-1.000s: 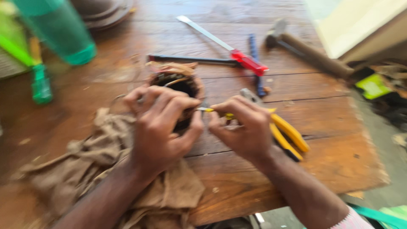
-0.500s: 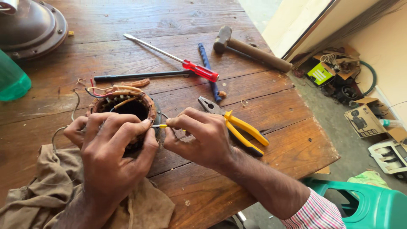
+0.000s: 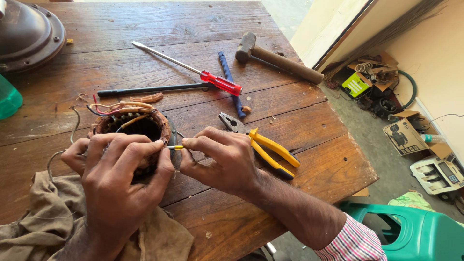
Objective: The person works on an electric motor stator on a wooden workbench, using a screwdriver to pry at the windings, then uses pliers and their hands to pull, route and press wire through the stator slots, turning the stator as they work. They continue threading and seating wire around the stator throughout the clip.
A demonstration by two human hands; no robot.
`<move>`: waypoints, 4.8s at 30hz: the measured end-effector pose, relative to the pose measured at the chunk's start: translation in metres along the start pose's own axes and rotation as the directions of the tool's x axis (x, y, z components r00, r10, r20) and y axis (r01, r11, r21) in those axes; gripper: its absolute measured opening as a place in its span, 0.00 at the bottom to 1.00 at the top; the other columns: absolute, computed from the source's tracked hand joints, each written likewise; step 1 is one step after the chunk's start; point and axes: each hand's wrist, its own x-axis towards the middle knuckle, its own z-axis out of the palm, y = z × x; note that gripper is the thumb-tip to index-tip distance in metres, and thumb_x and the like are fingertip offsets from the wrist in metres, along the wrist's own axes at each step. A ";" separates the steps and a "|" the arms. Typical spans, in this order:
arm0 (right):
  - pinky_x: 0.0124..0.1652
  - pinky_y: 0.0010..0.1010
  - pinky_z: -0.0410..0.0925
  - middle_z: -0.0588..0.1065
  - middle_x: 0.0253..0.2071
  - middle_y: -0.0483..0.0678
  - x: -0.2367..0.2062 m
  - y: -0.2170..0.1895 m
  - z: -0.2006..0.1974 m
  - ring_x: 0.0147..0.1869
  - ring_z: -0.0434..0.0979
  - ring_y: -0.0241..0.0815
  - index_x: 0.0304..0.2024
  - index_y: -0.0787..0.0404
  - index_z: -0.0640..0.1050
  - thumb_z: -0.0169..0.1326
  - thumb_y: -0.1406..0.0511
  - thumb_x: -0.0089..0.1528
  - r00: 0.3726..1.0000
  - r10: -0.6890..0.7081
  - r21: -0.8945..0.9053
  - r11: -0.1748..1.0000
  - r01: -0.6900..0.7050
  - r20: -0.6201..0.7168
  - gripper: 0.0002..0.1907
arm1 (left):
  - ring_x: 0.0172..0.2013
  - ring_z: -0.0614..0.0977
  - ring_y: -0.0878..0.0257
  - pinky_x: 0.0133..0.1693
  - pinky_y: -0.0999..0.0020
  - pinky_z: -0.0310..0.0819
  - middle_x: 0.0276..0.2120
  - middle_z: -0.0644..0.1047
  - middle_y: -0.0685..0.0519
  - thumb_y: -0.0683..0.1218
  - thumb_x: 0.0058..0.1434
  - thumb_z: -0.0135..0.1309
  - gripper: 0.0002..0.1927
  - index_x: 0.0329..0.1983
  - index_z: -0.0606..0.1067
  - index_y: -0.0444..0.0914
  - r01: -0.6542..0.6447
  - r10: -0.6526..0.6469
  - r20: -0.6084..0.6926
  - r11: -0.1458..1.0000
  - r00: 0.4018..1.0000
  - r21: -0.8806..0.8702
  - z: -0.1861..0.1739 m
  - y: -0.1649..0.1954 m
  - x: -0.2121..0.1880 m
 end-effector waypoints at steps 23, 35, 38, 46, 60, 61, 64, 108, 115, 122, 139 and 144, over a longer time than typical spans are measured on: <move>0.34 0.28 0.75 0.78 0.33 0.47 0.001 -0.002 0.001 0.34 0.83 0.38 0.40 0.62 0.80 0.66 0.70 0.59 0.998 0.052 0.029 0.998 -0.054 0.035 0.09 | 0.48 0.77 0.58 0.58 0.58 0.54 0.40 0.80 0.56 0.45 0.60 0.68 0.09 0.40 0.80 0.41 -0.025 0.025 0.007 1.000 1.000 -0.015 -0.001 -0.002 -0.002; 0.33 0.23 0.73 0.78 0.37 0.47 -0.002 -0.006 0.013 0.34 0.78 0.31 0.48 0.63 0.77 0.57 0.68 0.70 0.958 0.247 0.280 0.919 -0.279 0.145 0.06 | 0.44 0.78 0.56 0.56 0.61 0.59 0.38 0.82 0.51 0.42 0.59 0.65 0.09 0.41 0.79 0.37 0.031 -0.029 0.034 0.997 0.999 -0.067 -0.004 -0.003 0.001; 0.28 0.20 0.69 0.75 0.31 0.43 0.000 -0.012 0.009 0.28 0.73 0.26 0.50 0.63 0.75 0.52 0.68 0.73 0.881 0.439 0.535 0.709 -0.460 0.177 0.05 | 0.45 0.78 0.58 0.58 0.58 0.55 0.38 0.82 0.53 0.45 0.62 0.65 0.08 0.42 0.79 0.39 -0.004 0.005 0.021 0.999 1.000 -0.050 -0.002 -0.008 -0.001; 0.27 0.20 0.62 0.73 0.30 0.42 -0.004 -0.009 0.015 0.27 0.67 0.26 0.46 0.65 0.77 0.57 0.72 0.71 0.932 0.361 0.213 0.911 -0.353 0.001 0.03 | 0.50 0.74 0.58 0.58 0.57 0.50 0.40 0.81 0.57 0.50 0.65 0.66 0.09 0.38 0.79 0.43 0.020 -0.019 -0.009 0.996 1.000 0.090 -0.001 -0.010 -0.010; 0.35 0.20 0.70 0.78 0.38 0.46 -0.006 -0.012 0.029 0.35 0.77 0.28 0.47 0.68 0.76 0.56 0.74 0.70 0.964 0.260 0.188 0.945 -0.266 0.056 0.03 | 0.53 0.71 0.57 0.58 0.49 0.48 0.37 0.76 0.58 0.51 0.64 0.62 0.08 0.33 0.79 0.43 -0.053 0.063 -0.055 0.985 0.996 0.162 0.002 -0.017 -0.008; 0.34 0.19 0.69 0.78 0.38 0.46 -0.007 -0.012 0.030 0.34 0.77 0.27 0.47 0.68 0.76 0.55 0.74 0.71 0.958 0.281 0.204 0.936 -0.287 0.061 0.03 | 0.53 0.71 0.57 0.58 0.48 0.48 0.38 0.76 0.58 0.51 0.65 0.63 0.09 0.33 0.78 0.43 -0.041 0.048 -0.045 0.987 0.998 0.156 0.002 -0.016 -0.007; 0.36 0.21 0.68 0.78 0.38 0.46 -0.007 -0.011 0.032 0.37 0.75 0.27 0.48 0.68 0.76 0.55 0.74 0.71 0.952 0.297 0.217 0.927 -0.305 0.068 0.04 | 0.51 0.70 0.57 0.58 0.49 0.49 0.38 0.76 0.58 0.52 0.66 0.64 0.11 0.33 0.77 0.43 0.026 -0.024 -0.024 0.994 0.999 0.103 0.000 -0.012 -0.004; 0.43 0.28 0.77 0.80 0.39 0.51 -0.006 -0.011 0.017 0.43 0.85 0.37 0.51 0.64 0.76 0.60 0.71 0.67 0.989 0.136 0.135 0.980 -0.143 0.058 0.11 | 0.37 0.80 0.65 0.57 0.55 0.58 0.28 0.81 0.56 0.46 0.54 0.62 0.05 0.35 0.81 0.46 0.080 0.008 0.816 0.995 0.578 -0.066 -0.025 -0.052 0.095; 0.44 0.27 0.77 0.80 0.40 0.51 -0.007 -0.010 0.016 0.44 0.85 0.37 0.51 0.64 0.76 0.60 0.71 0.67 0.990 0.126 0.146 0.980 -0.133 0.057 0.11 | 0.38 0.77 0.62 0.44 0.57 0.70 0.27 0.82 0.56 0.48 0.56 0.64 0.08 0.36 0.82 0.41 -0.026 0.100 0.614 0.991 0.783 -0.128 -0.026 -0.041 0.087; 0.38 0.24 0.75 0.79 0.36 0.47 -0.003 -0.012 0.011 0.38 0.82 0.33 0.53 0.63 0.77 0.62 0.72 0.65 0.983 0.183 0.124 0.975 -0.183 0.008 0.15 | 0.28 0.84 0.62 0.34 0.62 0.78 0.24 0.82 0.50 0.47 0.57 0.54 0.13 0.43 0.75 0.36 0.333 -0.116 0.675 0.921 0.729 -0.202 -0.026 -0.018 0.082; 0.32 0.20 0.60 0.71 0.37 0.41 -0.002 -0.001 0.030 0.35 0.66 0.28 0.50 0.64 0.80 0.64 0.73 0.65 0.965 0.218 0.316 0.914 -0.255 0.149 0.11 | 0.24 0.83 0.76 0.23 0.77 0.74 0.25 0.83 0.56 0.43 0.67 0.55 0.05 0.42 0.75 0.36 0.371 -0.270 0.266 0.786 0.926 -0.494 -0.020 -0.007 0.035; 0.28 0.19 0.68 0.71 0.40 0.43 -0.002 0.000 0.031 0.33 0.72 0.26 0.48 0.66 0.78 0.59 0.74 0.67 0.906 0.352 0.532 0.734 -0.422 0.233 0.07 | 0.26 0.83 0.70 0.29 0.71 0.76 0.27 0.81 0.56 0.46 0.71 0.56 0.06 0.42 0.74 0.38 0.109 -0.100 0.046 0.953 0.994 -0.284 -0.011 -0.005 0.030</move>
